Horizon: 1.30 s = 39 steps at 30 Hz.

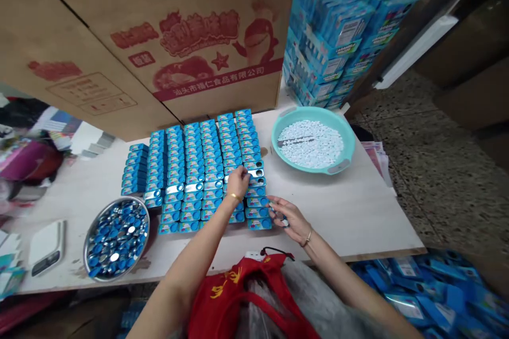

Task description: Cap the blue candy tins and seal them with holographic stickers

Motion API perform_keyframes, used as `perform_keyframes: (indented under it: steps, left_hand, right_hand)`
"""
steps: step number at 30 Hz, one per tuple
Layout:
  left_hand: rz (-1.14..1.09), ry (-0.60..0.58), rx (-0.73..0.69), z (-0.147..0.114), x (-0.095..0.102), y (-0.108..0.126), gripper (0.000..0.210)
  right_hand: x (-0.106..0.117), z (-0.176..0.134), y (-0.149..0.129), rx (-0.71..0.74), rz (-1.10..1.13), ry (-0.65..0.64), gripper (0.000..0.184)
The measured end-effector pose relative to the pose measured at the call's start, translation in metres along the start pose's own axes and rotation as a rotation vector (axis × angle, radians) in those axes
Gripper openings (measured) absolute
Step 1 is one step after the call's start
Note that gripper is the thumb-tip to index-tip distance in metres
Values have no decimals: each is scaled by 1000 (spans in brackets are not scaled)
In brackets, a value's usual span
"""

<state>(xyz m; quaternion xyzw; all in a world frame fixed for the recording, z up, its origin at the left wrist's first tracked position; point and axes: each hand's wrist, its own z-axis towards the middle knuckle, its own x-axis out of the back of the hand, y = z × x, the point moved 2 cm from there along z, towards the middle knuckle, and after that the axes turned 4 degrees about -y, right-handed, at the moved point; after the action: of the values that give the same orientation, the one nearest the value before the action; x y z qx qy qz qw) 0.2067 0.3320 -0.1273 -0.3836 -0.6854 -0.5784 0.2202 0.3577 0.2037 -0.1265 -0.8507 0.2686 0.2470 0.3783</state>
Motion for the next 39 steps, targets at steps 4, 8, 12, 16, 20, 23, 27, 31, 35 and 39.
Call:
perform_keyframes:
  steps: [4, 8, 12, 16, 20, 23, 27, 31, 35, 39]
  left_hand:
    - [180, -109, 40, 60, -18, 21, 1]
    - [344, -249, 115, 93, -30, 28, 7]
    - [468, -367, 190, 109, -34, 28, 25]
    - [548, -402, 218, 113, -33, 30, 31]
    - [444, -363, 57, 90, -28, 33, 25]
    - [61, -413, -214, 51, -27, 34, 24]
    - [-169, -453, -273, 11, -30, 30, 9]
    - [-40, -314, 17, 22, -27, 23, 10]
    - [284, -321, 139, 56, -24, 27, 9]
    - [545, -510, 200, 80, -31, 33, 23]
  right_hand:
    - [7, 16, -15, 23, 34, 75, 39]
    - [14, 33, -21, 13, 117, 107, 43]
    - [18, 48, -23, -52, 196, 74, 44]
    - [13, 58, -28, -106, 283, 3, 40]
    - [10, 64, -32, -164, 367, 2, 36]
    - [9, 65, -29, -185, 375, 13, 33]
    - [5, 63, -20, -219, 349, 9, 25]
    - [3, 57, -17, -212, 384, -7, 16]
    - [11, 51, -18, -171, 342, 5, 20]
    - [17, 49, -23, -124, 259, -7, 31]
